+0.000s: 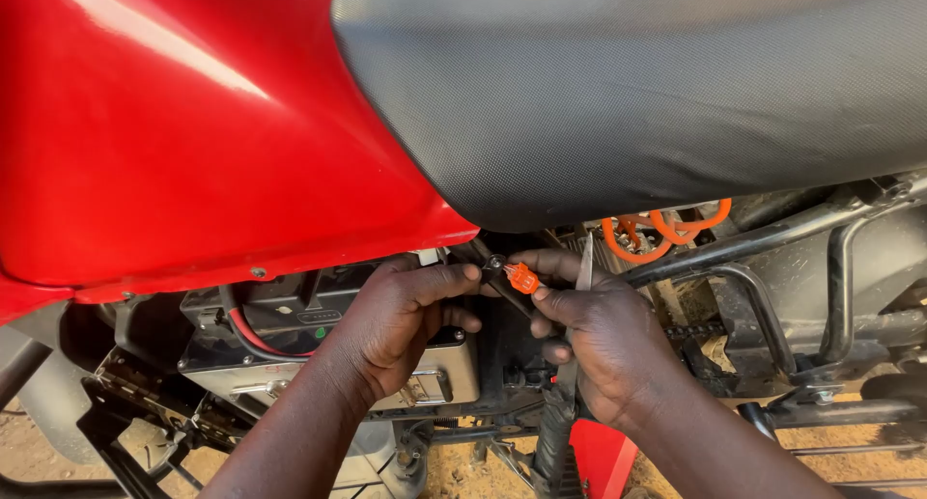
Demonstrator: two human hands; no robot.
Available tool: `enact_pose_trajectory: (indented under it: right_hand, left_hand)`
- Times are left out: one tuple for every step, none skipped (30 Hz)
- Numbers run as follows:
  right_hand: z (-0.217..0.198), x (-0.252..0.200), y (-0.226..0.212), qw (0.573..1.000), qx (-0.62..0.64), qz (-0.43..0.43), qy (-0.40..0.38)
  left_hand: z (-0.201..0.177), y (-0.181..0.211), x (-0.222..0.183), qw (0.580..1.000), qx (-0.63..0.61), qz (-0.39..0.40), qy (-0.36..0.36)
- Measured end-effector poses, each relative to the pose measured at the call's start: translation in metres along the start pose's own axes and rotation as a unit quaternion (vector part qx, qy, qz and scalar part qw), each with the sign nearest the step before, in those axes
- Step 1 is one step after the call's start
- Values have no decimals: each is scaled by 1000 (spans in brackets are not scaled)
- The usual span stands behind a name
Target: Repairing or maintaining motorcycle electrical systems by manipulating wires and using pliers.
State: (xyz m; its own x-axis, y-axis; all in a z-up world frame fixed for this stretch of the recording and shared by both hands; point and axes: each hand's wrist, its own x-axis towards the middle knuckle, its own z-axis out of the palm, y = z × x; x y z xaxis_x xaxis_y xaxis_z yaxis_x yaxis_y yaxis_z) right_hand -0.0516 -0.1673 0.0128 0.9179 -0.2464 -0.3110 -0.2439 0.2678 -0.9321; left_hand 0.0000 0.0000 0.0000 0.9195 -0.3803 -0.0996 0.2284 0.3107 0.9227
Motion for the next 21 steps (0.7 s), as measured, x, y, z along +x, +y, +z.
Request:
enact_pose_trajectory:
  right_hand:
    - [-1, 0, 2, 1000, 0, 0, 0]
    - [-2, 1, 3, 1000, -9, -4, -7]
    - [-3, 1, 4, 1000, -18, -9, -15]
    - [-3, 1, 4, 1000, -18, -9, -15]
    - [-3, 0, 4, 999, -31, -11, -19]
    - [-4, -1, 3, 999, -45, -13, -24]
    - [-7, 3, 5, 999, -45, -13, -23]
    - [-10, 7, 7, 999, -31, -13, -30]
    - [-13, 11, 9, 999, -17, -13, -37]
    - [-13, 11, 6, 999, -18, -14, -36]
    - [-13, 10, 4, 1000, -11, -14, -23]
    - [-13, 10, 2, 1000, -4, -14, -10]
    - [-13, 10, 2, 1000, -4, -14, -11]
    - [-13, 11, 1, 1000, 4, -12, -7]
    - [-14, 11, 1, 1000, 13, -10, -2]
    - [-11, 8, -1, 1000, 13, -11, -3]
    - [-10, 5, -3, 1000, 19, -4, 5]
    - [-8, 2, -6, 1000, 25, 3, 12]
    - [-8, 2, -6, 1000, 24, 2, 12]
    - [-8, 2, -6, 1000, 26, 12, 7]
    - [-8, 2, -7, 999, 27, 22, 2]
  left_hand:
    - [0, 0, 0, 1000, 0, -1, 0]
    - [1, 1, -1, 1000, 0, -3, 4]
    - [1, 1, -1, 1000, -1, -5, 8]
    - [1, 1, -1, 1000, 0, -6, 8]
    - [2, 1, -1, 1000, -3, -6, 6]
    - [2, 1, -1, 1000, -5, -6, 4]
    - [3, 2, -2, 1000, -5, -6, 3]
    - [4, 4, -3, 1000, -2, -10, 6]
    - [5, 5, -3, 1000, 0, -14, 10]
    - [6, 6, -4, 1000, 0, -14, 9]
    - [6, 7, -5, 1000, 9, -16, 13]
    - [6, 7, -6, 1000, 17, -17, 17]
    - [5, 7, -5, 1000, 17, -17, 18]
    - [5, 7, -5, 1000, 18, -16, 18]
    - [4, 6, -5, 1000, 20, -16, 17]
    - [4, 8, -6, 1000, 19, -16, 18]
    - [5, 8, -7, 999, 23, -20, 18]
    - [5, 9, -8, 999, 26, -24, 19]
    - [5, 9, -8, 999, 26, -23, 19]
    - [5, 9, -8, 999, 27, -25, 18]
    - [5, 9, -8, 999, 28, -27, 17]
